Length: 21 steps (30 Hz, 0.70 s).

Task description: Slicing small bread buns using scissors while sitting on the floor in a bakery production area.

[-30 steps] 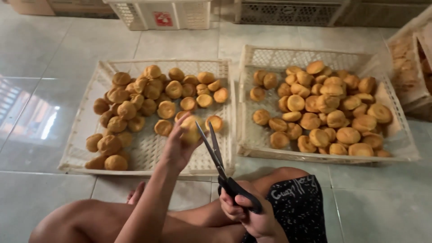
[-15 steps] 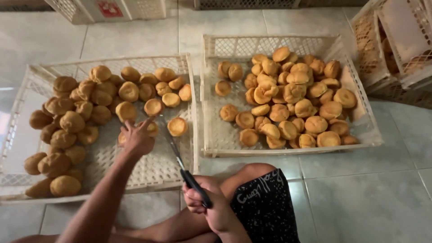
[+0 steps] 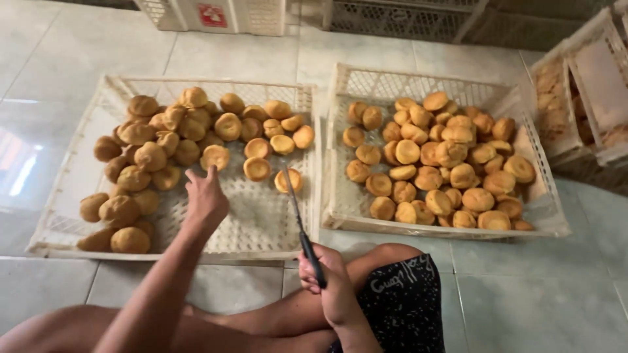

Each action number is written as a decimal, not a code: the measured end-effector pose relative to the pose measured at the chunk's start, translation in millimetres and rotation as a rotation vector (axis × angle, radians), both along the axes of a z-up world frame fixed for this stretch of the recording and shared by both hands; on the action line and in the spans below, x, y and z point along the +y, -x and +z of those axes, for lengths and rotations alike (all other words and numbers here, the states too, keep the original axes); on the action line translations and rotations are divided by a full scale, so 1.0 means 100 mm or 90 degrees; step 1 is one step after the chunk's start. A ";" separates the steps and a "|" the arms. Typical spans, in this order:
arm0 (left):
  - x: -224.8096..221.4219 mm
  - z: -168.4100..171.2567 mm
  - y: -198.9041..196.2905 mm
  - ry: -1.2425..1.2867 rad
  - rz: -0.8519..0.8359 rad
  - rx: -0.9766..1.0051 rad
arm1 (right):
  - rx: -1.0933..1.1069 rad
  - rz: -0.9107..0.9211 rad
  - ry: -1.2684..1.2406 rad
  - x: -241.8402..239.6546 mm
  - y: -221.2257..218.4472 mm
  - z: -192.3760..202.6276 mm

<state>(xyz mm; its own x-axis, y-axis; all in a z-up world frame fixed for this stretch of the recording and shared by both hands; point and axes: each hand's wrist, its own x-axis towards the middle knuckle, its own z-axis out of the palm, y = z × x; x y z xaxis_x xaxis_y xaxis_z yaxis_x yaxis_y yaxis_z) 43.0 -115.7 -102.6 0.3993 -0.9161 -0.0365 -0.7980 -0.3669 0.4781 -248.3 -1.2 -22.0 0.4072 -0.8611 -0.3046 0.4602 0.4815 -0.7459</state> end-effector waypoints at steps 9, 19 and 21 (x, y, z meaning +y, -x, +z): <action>-0.12 0.78 0.41 -0.067 -0.108 0.321 | 0.103 -0.071 0.024 0.01 -0.04 0.02; -0.48 -0.14 1.27 0.000 -0.297 0.172 | 0.082 -0.079 0.021 -0.05 0.00 -0.02; -0.41 -0.15 1.28 -0.031 -0.542 -0.165 | 0.051 -0.094 0.020 -0.06 0.02 -0.02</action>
<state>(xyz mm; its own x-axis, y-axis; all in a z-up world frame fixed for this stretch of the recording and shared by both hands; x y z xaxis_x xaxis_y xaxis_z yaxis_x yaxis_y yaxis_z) -84.9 -156.7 -117.4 -0.4153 -0.9056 -0.0858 -0.8901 0.3851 0.2437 -249.8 -7.4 -24.0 0.2508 -0.9191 -0.3038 0.4626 0.3894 -0.7965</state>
